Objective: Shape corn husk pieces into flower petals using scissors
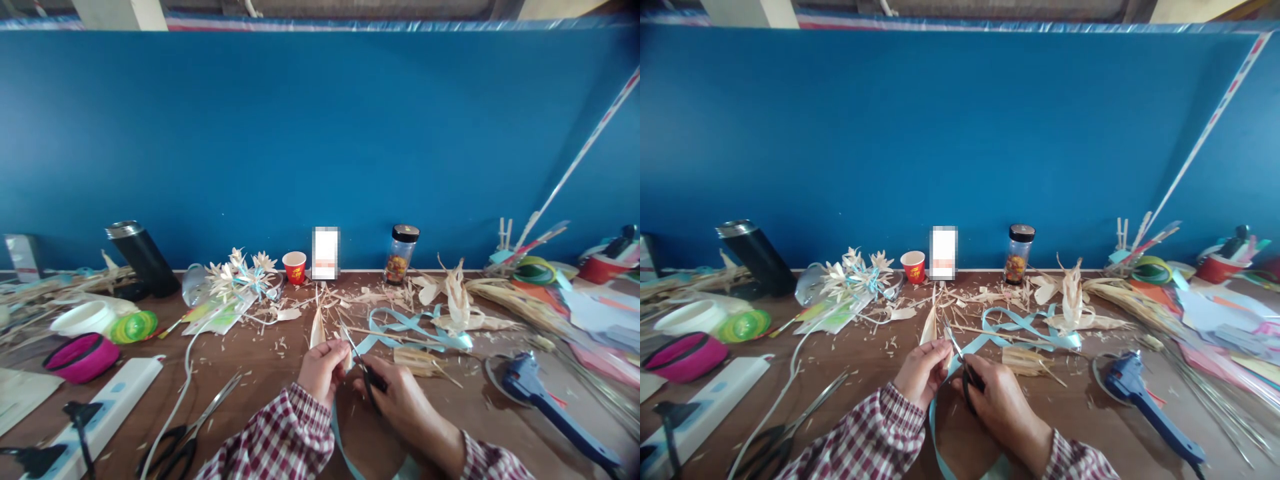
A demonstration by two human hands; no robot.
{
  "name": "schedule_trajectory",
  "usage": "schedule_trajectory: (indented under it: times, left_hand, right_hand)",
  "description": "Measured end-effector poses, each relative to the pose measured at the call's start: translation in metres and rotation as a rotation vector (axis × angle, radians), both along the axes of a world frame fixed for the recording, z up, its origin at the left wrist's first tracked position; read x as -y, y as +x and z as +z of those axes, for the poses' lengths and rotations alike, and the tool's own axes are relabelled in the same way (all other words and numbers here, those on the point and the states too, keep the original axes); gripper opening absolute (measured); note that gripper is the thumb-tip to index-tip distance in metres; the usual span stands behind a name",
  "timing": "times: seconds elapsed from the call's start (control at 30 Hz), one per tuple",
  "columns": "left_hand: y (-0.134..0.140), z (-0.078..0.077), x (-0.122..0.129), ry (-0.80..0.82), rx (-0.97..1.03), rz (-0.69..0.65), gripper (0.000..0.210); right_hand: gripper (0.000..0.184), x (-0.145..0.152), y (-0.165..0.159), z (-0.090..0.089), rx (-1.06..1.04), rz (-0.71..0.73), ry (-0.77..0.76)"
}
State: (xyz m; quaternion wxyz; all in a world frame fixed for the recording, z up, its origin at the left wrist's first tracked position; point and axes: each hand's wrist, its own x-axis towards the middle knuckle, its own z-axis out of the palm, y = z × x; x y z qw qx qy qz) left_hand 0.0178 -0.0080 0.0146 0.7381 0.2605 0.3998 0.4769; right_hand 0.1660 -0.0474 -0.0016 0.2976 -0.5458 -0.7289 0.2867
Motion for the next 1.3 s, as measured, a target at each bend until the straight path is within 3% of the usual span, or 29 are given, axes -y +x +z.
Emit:
schedule_trajectory:
  times: [1.3]
  left_hand:
    - [-0.0024,0.0035,-0.0001,0.03,-0.039,-0.022,0.04]
  right_hand:
    - [0.016,0.0032,0.0021,0.0037,0.026,0.019,0.017]
